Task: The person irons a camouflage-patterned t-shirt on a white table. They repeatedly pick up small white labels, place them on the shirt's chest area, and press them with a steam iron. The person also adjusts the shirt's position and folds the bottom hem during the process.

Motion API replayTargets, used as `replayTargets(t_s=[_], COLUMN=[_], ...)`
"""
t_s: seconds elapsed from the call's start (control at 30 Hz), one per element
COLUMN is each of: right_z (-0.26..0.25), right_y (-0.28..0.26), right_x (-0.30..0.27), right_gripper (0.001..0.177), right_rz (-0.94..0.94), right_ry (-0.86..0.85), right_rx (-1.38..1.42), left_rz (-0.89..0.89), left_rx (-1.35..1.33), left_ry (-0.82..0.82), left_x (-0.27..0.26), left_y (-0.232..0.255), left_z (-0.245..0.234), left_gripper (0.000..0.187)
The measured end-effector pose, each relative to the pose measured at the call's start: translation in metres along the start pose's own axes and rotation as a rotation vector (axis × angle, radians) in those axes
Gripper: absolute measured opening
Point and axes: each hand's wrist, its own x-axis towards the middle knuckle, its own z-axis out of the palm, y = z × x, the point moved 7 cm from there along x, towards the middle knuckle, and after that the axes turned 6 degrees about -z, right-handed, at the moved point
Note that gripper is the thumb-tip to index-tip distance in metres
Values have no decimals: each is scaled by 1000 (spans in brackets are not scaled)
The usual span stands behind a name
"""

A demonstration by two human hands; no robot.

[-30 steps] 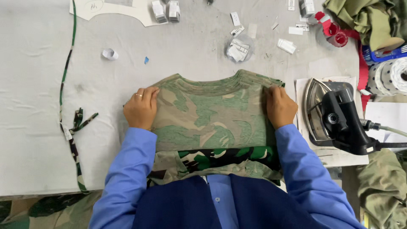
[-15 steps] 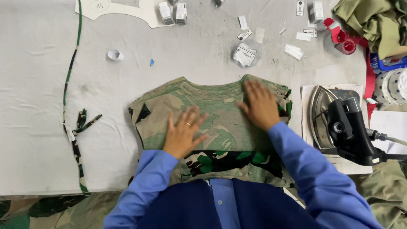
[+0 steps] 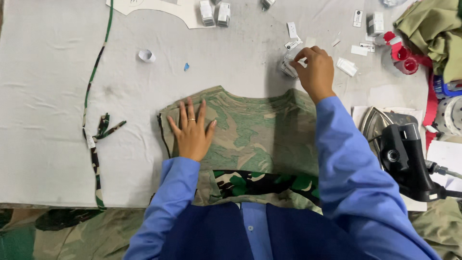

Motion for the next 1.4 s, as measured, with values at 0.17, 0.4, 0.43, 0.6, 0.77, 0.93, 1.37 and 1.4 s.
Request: replayTargets(t_s=[0.17,0.4,0.43,0.6,0.77,0.93,1.37,1.4], right_z=[-13,16,13,-14,-59,4,7,7], right_y=[-103,-140,-127,-12,-48,-121,-101,-95], right_x=[-97,-174,-175,-162,-137,-164,-153,-158], right_gripper=[17,36,36,51,40,53,38,44], right_rz=[-105,356,360,461,215,286,223,239], right_ry=[89,-124,-119,139,125,-270,-159,-165], right_rx=[213,1000,1002,983,505,910,199,180], left_rz=[194,33,38,-195,-206,-80,-151,-158], left_rx=[-552,-885,-881,-1137,-1203,-936,-322,-314], left_ry=[-7,-105,-109,-209,-241,-471,-67,-83], left_x=[-39,-44,-44,-35,-39,-46,-27,-27], left_y=[78,89,88,62,63,85,47,47], left_z=[-4,52,45,62,50,28,-8,-8], left_gripper=[49,21,21,19,25,23,87,92])
